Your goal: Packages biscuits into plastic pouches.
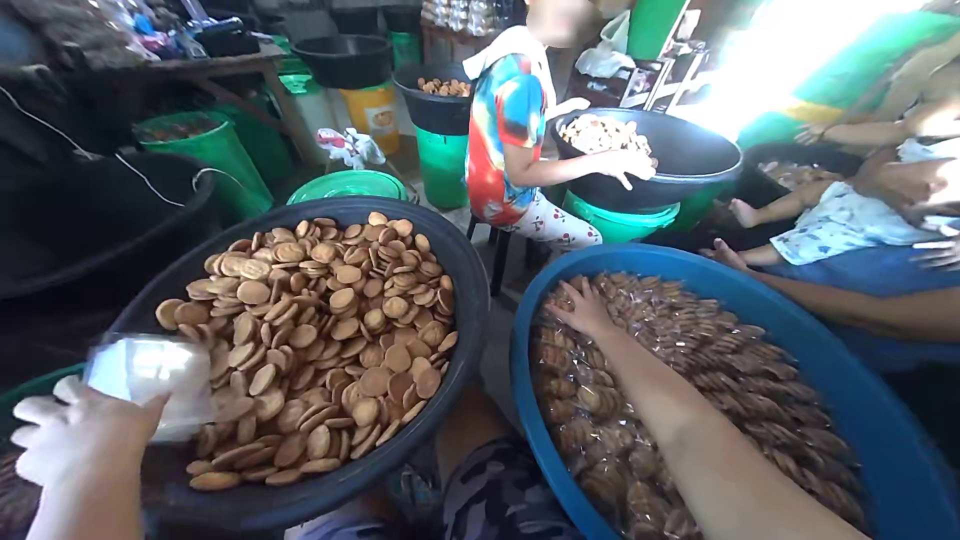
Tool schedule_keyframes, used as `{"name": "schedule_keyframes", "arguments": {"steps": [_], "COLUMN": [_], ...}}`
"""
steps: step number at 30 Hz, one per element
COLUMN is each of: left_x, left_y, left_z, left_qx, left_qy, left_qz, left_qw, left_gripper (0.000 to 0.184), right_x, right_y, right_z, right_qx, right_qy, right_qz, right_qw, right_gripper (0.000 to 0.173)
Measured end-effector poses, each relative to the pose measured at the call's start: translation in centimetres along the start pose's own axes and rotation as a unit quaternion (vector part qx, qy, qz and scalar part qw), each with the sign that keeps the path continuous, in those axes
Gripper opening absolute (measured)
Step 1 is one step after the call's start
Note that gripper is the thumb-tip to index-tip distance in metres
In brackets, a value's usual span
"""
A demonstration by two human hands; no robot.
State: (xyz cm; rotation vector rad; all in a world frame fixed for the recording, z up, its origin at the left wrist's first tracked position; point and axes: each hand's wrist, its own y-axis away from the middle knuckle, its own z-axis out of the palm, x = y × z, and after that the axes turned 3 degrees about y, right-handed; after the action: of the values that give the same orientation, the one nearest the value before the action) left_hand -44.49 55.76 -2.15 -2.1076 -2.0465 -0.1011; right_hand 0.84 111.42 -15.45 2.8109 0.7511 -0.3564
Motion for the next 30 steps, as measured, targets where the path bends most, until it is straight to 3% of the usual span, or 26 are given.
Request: {"name": "schedule_keyframes", "arguments": {"steps": [5,9,11,14,16,18,21,23,25,27,30], "left_x": [0.7,5.3,7.4,10.8,12.4,13.9,15.1,14.9,14.1,13.5,13.2], "left_y": [0.8,4.5,5.9,7.9,8.3,8.6,8.4,7.7,6.8,5.8,5.5], "left_z": [-2.3,-6.5,-8.4,-10.9,-10.5,-8.6,-3.8,-1.7,-1.3,-1.5,-1.5], "left_qx": [0.006,-0.033,-0.024,0.018,0.039,0.033,-0.02,-0.074,-0.094,-0.072,-0.025], "left_qy": [-0.008,-0.111,-0.107,0.069,0.225,0.317,0.338,0.326,0.334,0.392,0.486], "left_qz": [0.029,0.031,0.066,0.142,0.16,0.16,0.171,0.179,0.158,0.122,0.098], "left_qw": [1.0,0.993,0.992,0.987,0.96,0.934,0.925,0.925,0.925,0.909,0.868], "left_gripper": [0.053,0.033,0.024,0.027,0.034,0.037,0.036,0.046,0.037,0.031,0.031], "right_x": [-0.2,-0.5,-0.5,-0.5,-0.2,-0.3,-1.3,-3.7,-8.0,-14.2,-24.7], "right_y": [0.1,0.3,0.2,0.4,0.7,0.8,0.0,0.3,0.8,1.3,2.9], "right_z": [-0.4,-0.1,-0.1,0.0,0.4,0.0,-2.7,-5.1,-6.9,-8.2,-8.2], "right_qx": [-0.003,0.008,0.013,0.017,0.025,-0.005,-0.083,-0.034,0.112,0.205,0.188], "right_qy": [-0.001,0.006,0.001,0.004,0.005,0.01,0.037,0.014,-0.041,-0.102,-0.092], "right_qz": [0.001,-0.013,-0.019,-0.017,-0.022,-0.021,0.005,0.0,-0.034,-0.135,-0.3], "right_qw": [1.0,1.0,1.0,1.0,0.999,1.0,0.996,0.999,0.992,0.964,0.931], "right_gripper": [0.091,0.088,0.088,0.091,0.091,0.092,0.085,0.078,0.073,0.058,0.037]}}
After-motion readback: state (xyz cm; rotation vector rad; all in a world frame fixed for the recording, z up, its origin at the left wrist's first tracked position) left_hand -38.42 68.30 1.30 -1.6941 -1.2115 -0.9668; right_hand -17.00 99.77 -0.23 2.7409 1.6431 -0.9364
